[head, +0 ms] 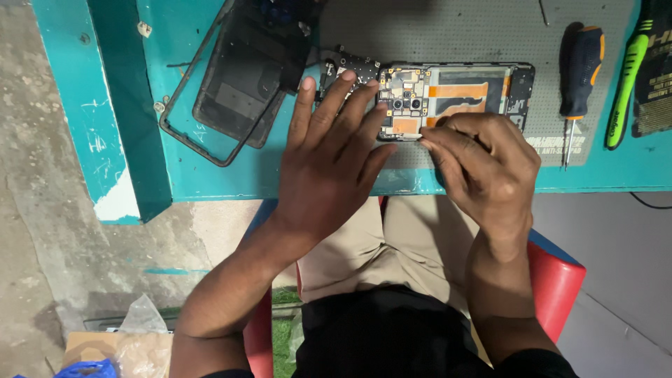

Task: The person is disassembling a mobile phone using a screwdriver. They remove small screws and lift internal components from the device frame by hand.

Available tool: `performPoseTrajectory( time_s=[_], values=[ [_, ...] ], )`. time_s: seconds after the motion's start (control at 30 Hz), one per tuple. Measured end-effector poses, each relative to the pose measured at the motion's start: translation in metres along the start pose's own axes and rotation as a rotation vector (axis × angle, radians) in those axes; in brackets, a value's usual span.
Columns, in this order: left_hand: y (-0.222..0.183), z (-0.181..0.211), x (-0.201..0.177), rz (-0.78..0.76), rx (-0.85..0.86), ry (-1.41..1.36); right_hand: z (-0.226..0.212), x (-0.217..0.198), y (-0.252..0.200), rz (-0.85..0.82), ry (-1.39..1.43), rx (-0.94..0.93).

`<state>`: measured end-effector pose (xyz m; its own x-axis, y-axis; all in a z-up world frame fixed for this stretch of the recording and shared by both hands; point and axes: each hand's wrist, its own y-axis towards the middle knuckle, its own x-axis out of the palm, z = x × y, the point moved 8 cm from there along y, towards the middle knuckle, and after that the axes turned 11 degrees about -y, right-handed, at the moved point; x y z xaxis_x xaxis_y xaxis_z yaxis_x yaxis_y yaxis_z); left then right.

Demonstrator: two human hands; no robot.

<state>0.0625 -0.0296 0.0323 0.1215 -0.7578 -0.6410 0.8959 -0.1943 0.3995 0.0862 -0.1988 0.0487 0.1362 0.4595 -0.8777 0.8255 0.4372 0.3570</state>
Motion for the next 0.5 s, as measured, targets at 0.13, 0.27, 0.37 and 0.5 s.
performPoseTrajectory(
  time_s=[0.13,0.27,0.37,0.5],
  values=[
    [-0.0017,0.0005,0.0014,-0.012,0.021,0.014,-0.0025,-0.0004,-0.001,0.005,-0.034,-0.009],
    [-0.003,-0.0003,0.0033,-0.003,0.032,0.02,-0.005,-0.0018,-0.0007,0.02,-0.038,-0.02],
    [-0.0037,-0.0011,0.0043,0.002,0.029,0.018,-0.0057,-0.0018,-0.0005,0.027,-0.046,-0.027],
    [-0.0029,-0.0006,0.0042,0.0,0.024,0.024,-0.0033,-0.0005,-0.0014,0.029,-0.048,-0.024]
  ],
)
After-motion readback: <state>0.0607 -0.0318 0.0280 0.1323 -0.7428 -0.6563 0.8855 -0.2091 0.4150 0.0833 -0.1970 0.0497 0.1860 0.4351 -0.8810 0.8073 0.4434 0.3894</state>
